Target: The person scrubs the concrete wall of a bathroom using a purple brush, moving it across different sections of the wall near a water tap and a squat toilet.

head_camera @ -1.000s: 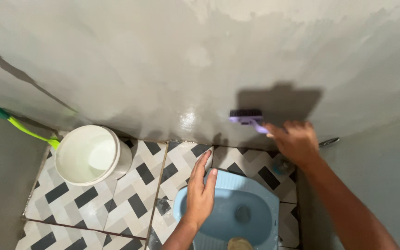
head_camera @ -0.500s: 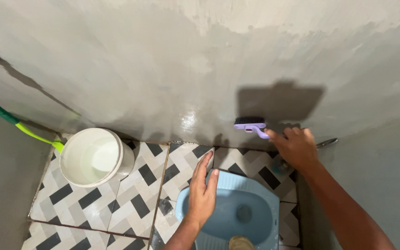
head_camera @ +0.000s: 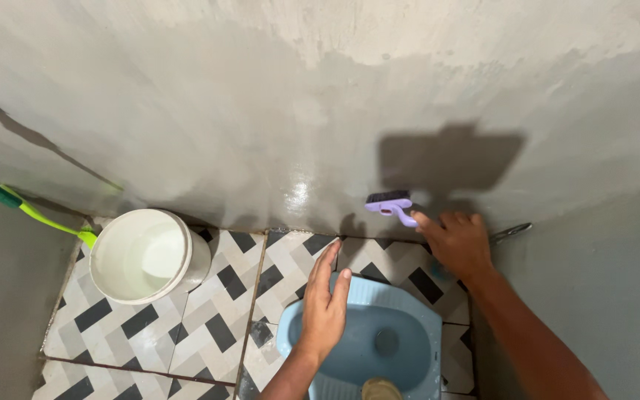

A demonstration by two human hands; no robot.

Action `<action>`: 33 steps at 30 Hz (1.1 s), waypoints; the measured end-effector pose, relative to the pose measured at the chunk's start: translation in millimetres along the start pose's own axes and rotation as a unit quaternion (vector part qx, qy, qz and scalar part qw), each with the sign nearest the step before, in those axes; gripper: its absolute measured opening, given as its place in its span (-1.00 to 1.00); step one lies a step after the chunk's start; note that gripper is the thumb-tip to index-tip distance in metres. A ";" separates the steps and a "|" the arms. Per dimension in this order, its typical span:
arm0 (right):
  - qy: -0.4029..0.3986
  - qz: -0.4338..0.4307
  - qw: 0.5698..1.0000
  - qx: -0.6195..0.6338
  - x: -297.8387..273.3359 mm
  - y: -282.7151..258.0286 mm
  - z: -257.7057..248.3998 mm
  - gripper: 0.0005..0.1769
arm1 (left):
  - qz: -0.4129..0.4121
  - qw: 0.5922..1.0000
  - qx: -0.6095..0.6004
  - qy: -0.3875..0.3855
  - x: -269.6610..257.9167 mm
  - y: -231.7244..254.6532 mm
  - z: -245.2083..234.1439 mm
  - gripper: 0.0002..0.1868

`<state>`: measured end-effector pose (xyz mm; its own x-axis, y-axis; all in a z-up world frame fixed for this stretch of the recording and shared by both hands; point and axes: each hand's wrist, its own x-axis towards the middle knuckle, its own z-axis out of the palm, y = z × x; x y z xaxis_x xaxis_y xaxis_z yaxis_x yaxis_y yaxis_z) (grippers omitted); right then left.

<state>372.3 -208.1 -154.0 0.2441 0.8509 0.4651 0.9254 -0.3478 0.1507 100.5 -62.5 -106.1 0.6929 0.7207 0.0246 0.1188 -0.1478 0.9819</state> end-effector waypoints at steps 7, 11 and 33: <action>-0.205 0.017 0.975 -0.082 -36.3 16.2 56.3 -0.67 | -0.014 1.000 0.006 -0.008 -4.5 8.9 -4.3 -0.47; -0.103 0.031 0.994 -0.023 20.3 -19.5 -7.6 -0.62 | 0.008 1.000 0.008 0.011 0.7 21.8 -15.9 -0.48; 0.067 -0.029 0.997 -0.024 125.9 -66.9 -91.6 -0.63 | 0.047 0.996 -0.009 0.072 11.2 70.0 -58.1 -0.48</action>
<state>314.6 -113.8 -25.6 0.1458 0.8109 0.5668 0.9212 -0.3202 0.2212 75.2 -25.4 -26.2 0.5915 0.7936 0.1427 0.0442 -0.2087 0.9770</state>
